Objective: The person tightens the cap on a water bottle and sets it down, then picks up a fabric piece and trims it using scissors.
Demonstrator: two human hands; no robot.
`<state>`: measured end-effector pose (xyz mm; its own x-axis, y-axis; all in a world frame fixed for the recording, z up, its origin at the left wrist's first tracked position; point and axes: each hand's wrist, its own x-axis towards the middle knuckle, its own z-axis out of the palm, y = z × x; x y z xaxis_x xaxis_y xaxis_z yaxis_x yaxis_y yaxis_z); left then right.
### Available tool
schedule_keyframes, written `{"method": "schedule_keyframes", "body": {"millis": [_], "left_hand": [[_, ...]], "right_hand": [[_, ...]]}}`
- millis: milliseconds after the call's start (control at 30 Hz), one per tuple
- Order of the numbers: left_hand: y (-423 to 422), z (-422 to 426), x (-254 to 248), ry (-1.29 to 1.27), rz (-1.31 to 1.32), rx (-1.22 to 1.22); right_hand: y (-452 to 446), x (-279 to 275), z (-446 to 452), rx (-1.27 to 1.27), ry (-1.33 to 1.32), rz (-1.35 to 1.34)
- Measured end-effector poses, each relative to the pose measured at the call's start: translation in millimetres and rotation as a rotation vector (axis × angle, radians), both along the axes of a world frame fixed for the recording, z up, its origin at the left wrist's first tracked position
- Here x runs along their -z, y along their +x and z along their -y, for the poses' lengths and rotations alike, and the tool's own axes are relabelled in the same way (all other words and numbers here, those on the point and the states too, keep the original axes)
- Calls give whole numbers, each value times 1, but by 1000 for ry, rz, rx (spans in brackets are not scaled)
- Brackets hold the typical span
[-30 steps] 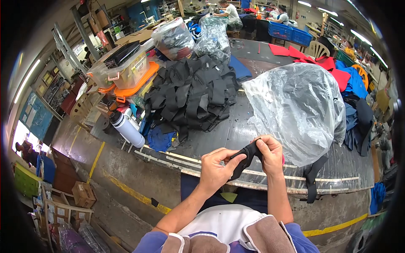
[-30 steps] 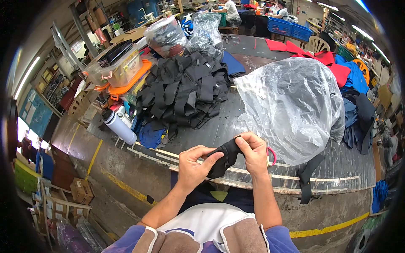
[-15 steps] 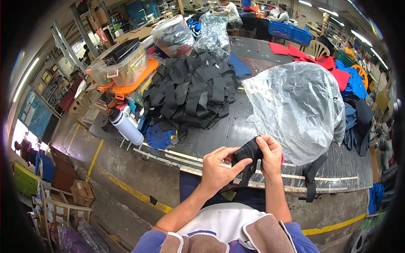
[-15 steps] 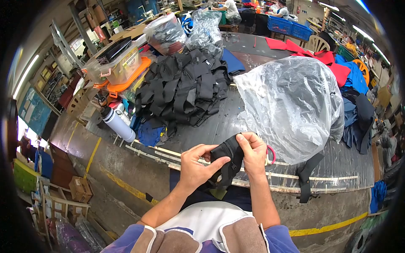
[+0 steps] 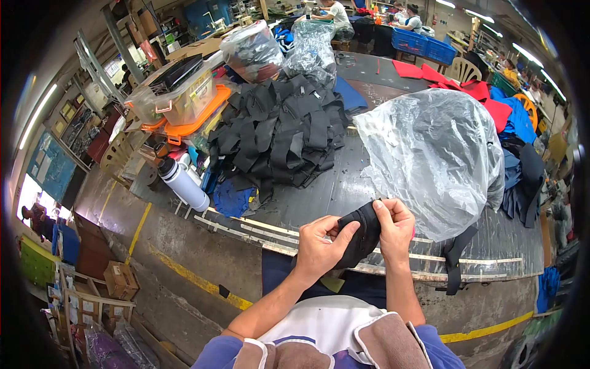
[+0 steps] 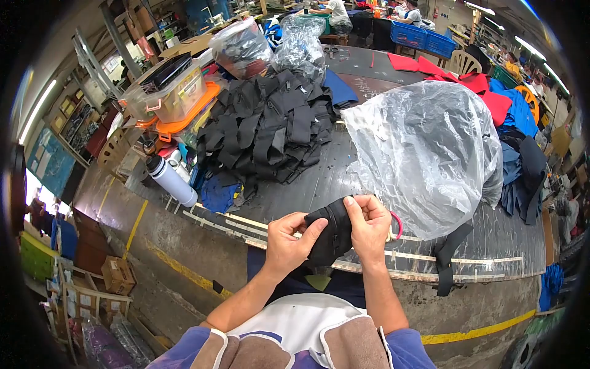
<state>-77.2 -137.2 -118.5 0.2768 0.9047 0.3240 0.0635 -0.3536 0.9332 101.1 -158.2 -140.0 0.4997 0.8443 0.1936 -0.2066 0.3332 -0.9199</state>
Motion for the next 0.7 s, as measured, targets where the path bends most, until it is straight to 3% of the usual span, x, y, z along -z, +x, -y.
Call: {"method": "schedule_keyframes", "body": {"millis": [133, 433, 567, 700], "left_hand": [[7, 3, -5, -78, 126, -16], [0, 0, -4, 8, 56, 15], [-4, -1, -4, -42, 91, 78], [-5, -4, 5, -258, 225, 177]], "right_hand": [[-3, 0, 0, 23, 18, 28], [-9, -6, 8, 55, 8, 87], [-8, -9, 10, 70, 14, 111], [-9, -13, 12, 50, 51, 57]]}}
